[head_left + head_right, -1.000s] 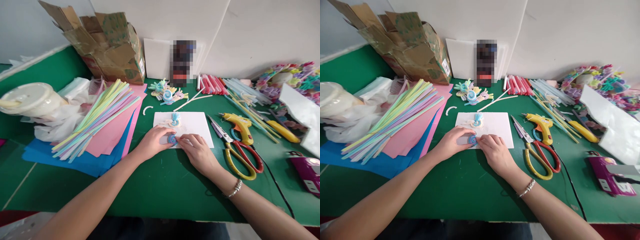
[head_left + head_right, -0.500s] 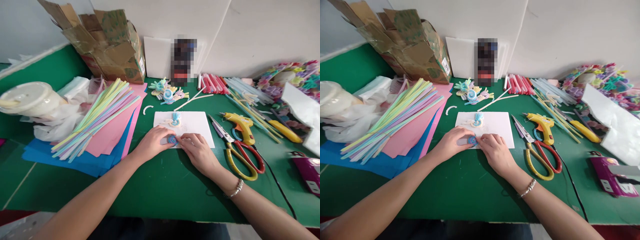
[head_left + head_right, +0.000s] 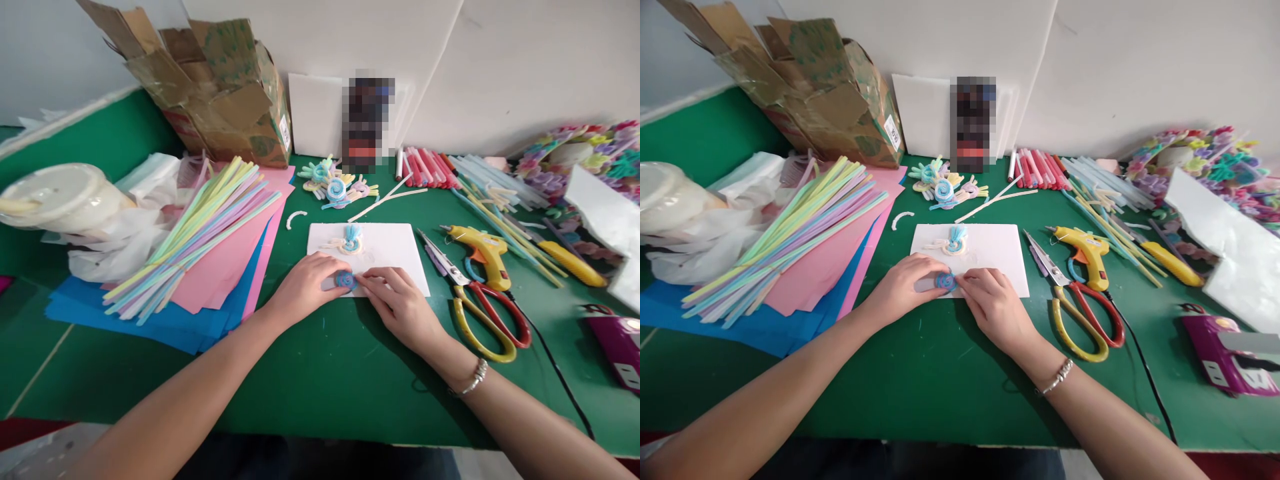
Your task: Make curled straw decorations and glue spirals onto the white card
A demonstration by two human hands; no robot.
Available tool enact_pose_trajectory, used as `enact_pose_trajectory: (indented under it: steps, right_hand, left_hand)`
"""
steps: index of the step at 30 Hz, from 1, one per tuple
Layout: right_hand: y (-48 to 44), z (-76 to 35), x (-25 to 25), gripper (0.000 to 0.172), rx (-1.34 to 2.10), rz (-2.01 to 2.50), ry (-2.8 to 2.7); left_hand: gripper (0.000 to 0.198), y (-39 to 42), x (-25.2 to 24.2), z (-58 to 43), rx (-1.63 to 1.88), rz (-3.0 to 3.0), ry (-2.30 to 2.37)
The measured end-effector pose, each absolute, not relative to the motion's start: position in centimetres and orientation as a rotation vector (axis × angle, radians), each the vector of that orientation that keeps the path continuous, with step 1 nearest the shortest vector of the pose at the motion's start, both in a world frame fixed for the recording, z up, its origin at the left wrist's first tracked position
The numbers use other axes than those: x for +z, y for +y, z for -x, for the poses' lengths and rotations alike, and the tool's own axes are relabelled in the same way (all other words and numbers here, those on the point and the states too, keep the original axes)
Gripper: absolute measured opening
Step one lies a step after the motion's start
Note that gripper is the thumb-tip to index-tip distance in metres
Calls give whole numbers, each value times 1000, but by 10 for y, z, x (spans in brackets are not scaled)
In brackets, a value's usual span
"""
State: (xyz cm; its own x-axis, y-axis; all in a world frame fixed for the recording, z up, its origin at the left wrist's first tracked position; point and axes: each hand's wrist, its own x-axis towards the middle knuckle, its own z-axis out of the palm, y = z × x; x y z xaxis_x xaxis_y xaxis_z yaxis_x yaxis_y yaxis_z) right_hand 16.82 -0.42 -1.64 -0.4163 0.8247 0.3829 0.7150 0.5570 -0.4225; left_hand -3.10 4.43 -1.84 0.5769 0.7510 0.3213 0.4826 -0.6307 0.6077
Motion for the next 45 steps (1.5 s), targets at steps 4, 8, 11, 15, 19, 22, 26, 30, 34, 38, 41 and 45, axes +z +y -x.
enact_pose_trajectory:
  steps: [4,8,11,15,19,22,26,30,34,38,41,45]
  right_hand:
    - [-4,-168,-17,29,245,1234,-2258]
    - [-4,-168,-17,29,236,1243,-2271]
    - [-4,-168,-17,28,226,1243,-2275]
    - [-4,-168,-17,28,212,1232,-2282]
    - [-4,-168,-17,28,199,1231,-2281]
    - [-4,-167,-18,28,196,1235,-2275]
    - [-3,-167,-18,28,219,1242,-2256]
    - [-3,-167,-18,29,242,1247,-2246]
    - [-3,-168,-18,30,238,1255,-2237]
    - [-3,-168,-19,30,223,1273,-2257]
    - [-3,-168,-19,28,213,1291,-2275]
    - [-3,-167,-18,29,210,1299,-2271]
  left_hand:
    - [16,44,-17,31,754,-2352,979]
    - [13,44,-16,31,759,-2348,986]
    - [11,43,-15,31,767,-2357,975]
    - [9,43,-15,31,784,-2367,970]
    - [7,43,-16,30,782,-2367,985]
    - [8,43,-17,29,774,-2377,990]
    - [12,42,-17,29,761,-2392,1008]
    - [22,41,-18,30,764,-2431,1018]
    - [25,40,-18,30,754,-2486,1012]
    - [21,38,-17,30,748,-2524,1015]
    - [16,37,-16,28,745,-2532,1032]
    - [19,37,-17,28,760,-2530,1053]
